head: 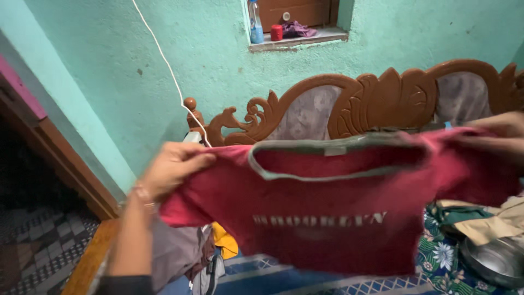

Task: The person irons a red t-shirt on a bed. They smooth the fabric, use a teal electric iron to press the back and front, and flip the shirt to iron both sides.

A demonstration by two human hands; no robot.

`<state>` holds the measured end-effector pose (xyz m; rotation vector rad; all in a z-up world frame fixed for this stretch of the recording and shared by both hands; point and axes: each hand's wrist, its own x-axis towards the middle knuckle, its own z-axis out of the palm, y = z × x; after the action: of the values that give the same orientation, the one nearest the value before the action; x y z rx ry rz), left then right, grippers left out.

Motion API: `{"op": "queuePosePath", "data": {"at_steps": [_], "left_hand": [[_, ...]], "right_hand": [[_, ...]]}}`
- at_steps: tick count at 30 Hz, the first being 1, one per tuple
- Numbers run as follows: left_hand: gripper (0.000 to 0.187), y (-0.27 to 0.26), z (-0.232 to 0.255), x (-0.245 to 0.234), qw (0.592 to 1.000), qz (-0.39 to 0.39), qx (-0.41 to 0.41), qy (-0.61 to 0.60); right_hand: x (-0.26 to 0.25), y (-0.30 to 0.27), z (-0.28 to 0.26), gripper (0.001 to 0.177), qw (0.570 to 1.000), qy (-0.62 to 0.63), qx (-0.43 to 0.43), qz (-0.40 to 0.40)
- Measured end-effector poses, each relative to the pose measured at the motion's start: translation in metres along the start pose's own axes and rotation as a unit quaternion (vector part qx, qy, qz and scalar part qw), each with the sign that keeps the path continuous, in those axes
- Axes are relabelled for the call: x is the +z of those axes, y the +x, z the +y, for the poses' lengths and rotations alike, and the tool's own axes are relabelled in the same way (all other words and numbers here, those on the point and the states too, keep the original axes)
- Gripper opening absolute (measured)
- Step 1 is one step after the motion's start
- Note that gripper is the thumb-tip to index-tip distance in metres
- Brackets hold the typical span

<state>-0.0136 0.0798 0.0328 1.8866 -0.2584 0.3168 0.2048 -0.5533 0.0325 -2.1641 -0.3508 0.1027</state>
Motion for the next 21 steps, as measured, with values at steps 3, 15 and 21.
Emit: {"op": "queuePosePath", "data": {"at_steps": [3,15,21], "left_hand": [[0.029,0.044,-0.051,0.026,0.981,0.003,-0.017,0.193],[0.025,0.162,-0.049,0.03,0.93,0.197,0.082,0.3],[0.028,0.091,-0.151,0.05,0.917,0.076,0.16,0.358]], "right_hand": [[0.039,0.031,0.015,0.043,0.998,-0.054,0.009,0.013],[0.048,0.087,-0.01,0.025,0.915,-0.078,-0.191,0.347],[0.09,0.064,0.112,0.021,0.931,-0.113,-0.271,0.217]]}}
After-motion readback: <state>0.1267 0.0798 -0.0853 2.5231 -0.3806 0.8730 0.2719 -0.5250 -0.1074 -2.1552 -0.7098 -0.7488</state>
